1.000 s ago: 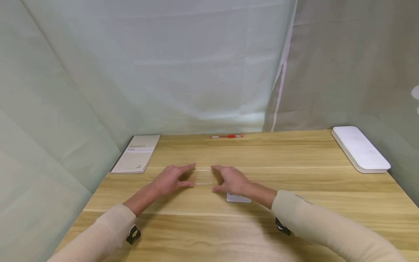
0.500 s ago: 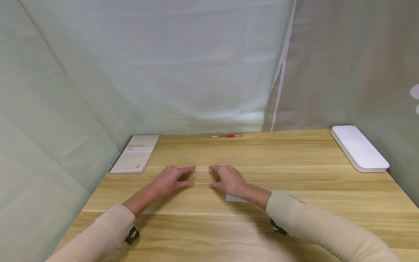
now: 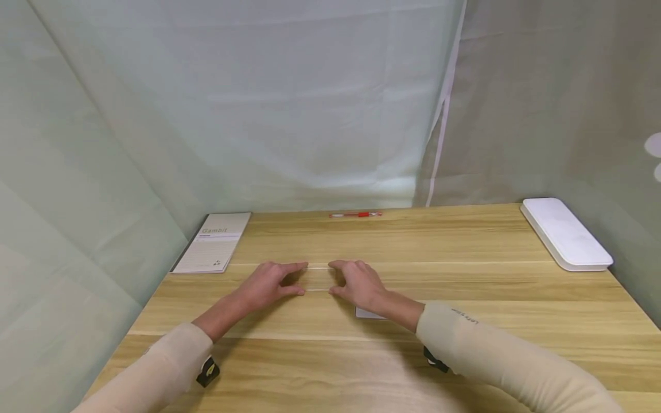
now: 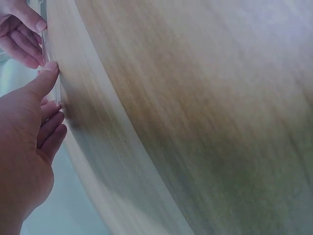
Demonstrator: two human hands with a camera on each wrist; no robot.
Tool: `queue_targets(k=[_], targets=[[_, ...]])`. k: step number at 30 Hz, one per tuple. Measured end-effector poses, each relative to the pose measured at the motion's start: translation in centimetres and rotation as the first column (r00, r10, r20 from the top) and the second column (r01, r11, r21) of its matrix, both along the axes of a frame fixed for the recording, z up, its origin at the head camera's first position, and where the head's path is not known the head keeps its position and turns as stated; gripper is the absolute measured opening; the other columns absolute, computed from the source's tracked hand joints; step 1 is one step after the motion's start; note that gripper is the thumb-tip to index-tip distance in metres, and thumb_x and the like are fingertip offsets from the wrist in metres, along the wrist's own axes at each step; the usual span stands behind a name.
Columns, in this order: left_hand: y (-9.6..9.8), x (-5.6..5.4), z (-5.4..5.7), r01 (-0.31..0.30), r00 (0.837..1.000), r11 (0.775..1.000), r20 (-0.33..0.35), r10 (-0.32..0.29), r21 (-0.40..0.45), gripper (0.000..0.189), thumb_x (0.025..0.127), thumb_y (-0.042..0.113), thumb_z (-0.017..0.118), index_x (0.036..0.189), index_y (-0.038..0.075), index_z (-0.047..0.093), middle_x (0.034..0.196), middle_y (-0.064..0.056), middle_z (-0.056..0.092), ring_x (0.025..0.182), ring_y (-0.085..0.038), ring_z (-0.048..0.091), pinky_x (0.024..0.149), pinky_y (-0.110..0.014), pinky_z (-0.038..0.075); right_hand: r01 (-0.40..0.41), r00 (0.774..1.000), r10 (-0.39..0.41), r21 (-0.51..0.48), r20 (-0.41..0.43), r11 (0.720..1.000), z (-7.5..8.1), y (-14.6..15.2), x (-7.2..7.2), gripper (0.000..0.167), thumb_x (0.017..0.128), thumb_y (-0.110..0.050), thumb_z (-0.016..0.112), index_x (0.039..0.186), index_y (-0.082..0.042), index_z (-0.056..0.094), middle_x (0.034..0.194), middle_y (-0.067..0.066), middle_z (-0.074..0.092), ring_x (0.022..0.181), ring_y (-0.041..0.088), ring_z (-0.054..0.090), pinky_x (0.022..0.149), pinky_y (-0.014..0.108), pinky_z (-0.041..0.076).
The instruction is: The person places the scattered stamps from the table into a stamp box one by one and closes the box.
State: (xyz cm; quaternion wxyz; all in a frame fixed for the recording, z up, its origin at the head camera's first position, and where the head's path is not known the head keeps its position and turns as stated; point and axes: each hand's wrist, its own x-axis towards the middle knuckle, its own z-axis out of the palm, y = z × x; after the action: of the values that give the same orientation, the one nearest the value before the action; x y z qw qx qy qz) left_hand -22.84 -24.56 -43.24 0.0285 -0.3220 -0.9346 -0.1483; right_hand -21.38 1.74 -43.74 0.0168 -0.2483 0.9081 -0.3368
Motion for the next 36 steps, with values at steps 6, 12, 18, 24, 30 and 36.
queue_targets(k=[6, 12, 18, 24, 30, 36], targets=[[0.1, 0.0, 0.1, -0.008, 1.0, 1.0, -0.002, 0.008, -0.004, 0.062, 0.09, 0.034, 0.087, 0.14, 0.004, 0.068, 0.135, -0.015, 0.071, 0.1, -0.015, 0.069, 0.098, -0.046, 0.06, -0.001, 1.0, 0.001, -0.011, 0.002, 1.0, 0.0, 0.1, 0.0, 0.06, 0.089, -0.013, 0.088, 0.142, 0.002, 0.064, 0.057, -0.006, 0.043, 0.048, 0.005, 0.027, 0.045, 0.018, 0.026], [0.2, -0.1, 0.1, -0.005, 1.0, 1.0, -0.022, 0.005, -0.009, 0.061, 0.089, 0.033, 0.087, 0.139, 0.004, 0.069, 0.132, -0.014, 0.073, 0.105, -0.018, 0.071, 0.095, -0.046, 0.061, 0.006, 1.0, -0.006, -0.017, -0.018, 1.0, -0.2, 0.0, -0.2, 0.058, 0.087, -0.011, 0.089, 0.139, 0.002, 0.066, 0.079, 0.003, 0.066, 0.052, 0.006, 0.03, 0.048, 0.019, 0.03], [0.2, -0.1, 0.1, 0.001, 0.999, 1.0, -0.037, -0.002, -0.018, 0.059, 0.09, 0.034, 0.087, 0.138, 0.004, 0.07, 0.13, -0.013, 0.074, 0.104, -0.017, 0.071, 0.093, -0.045, 0.062, 0.005, 1.0, -0.005, -0.005, -0.015, 1.0, -0.1, 0.0, -0.3, 0.057, 0.088, -0.01, 0.088, 0.139, 0.001, 0.066, 0.087, 0.006, 0.069, 0.053, 0.005, 0.032, 0.049, 0.02, 0.031], [0.3, -0.1, 0.3, 0.011, 0.999, 1.0, -0.035, -0.012, -0.021, 0.06, 0.09, 0.036, 0.087, 0.138, 0.004, 0.07, 0.131, -0.013, 0.073, 0.103, -0.016, 0.071, 0.095, -0.045, 0.061, -0.001, 1.0, 0.001, -0.008, -0.013, 1.0, 0.1, 0.3, -0.2, 0.056, 0.088, -0.009, 0.088, 0.139, 0.002, 0.066, 0.096, 0.009, 0.073, 0.052, 0.005, 0.031, 0.049, 0.02, 0.032], [0.7, -0.4, 0.5, 0.022, 0.999, 1.0, -0.029, -0.022, -0.007, 0.06, 0.091, 0.037, 0.086, 0.139, 0.005, 0.069, 0.132, -0.012, 0.073, 0.11, -0.02, 0.073, 0.098, -0.045, 0.061, -0.003, 1.0, 0.002, -0.002, -0.024, 1.0, 0.4, 0.9, -0.3, 0.056, 0.088, -0.01, 0.087, 0.139, 0.001, 0.066, 0.083, 0.004, 0.07, 0.053, 0.006, 0.033, 0.051, 0.02, 0.035], [1.1, -0.5, 1.1, 0.028, 0.999, 0.999, -0.027, -0.028, 0.021, 0.061, 0.091, 0.034, 0.087, 0.14, 0.004, 0.068, 0.133, -0.015, 0.072, 0.093, -0.021, 0.071, 0.094, -0.047, 0.062, -0.008, 1.0, 0.008, -0.007, -0.016, 1.0, 0.8, 1.6, -0.5, 0.059, 0.089, -0.011, 0.087, 0.142, 0.001, 0.064, 0.06, -0.005, 0.05, 0.045, 0.004, 0.03, 0.043, 0.016, 0.028]])
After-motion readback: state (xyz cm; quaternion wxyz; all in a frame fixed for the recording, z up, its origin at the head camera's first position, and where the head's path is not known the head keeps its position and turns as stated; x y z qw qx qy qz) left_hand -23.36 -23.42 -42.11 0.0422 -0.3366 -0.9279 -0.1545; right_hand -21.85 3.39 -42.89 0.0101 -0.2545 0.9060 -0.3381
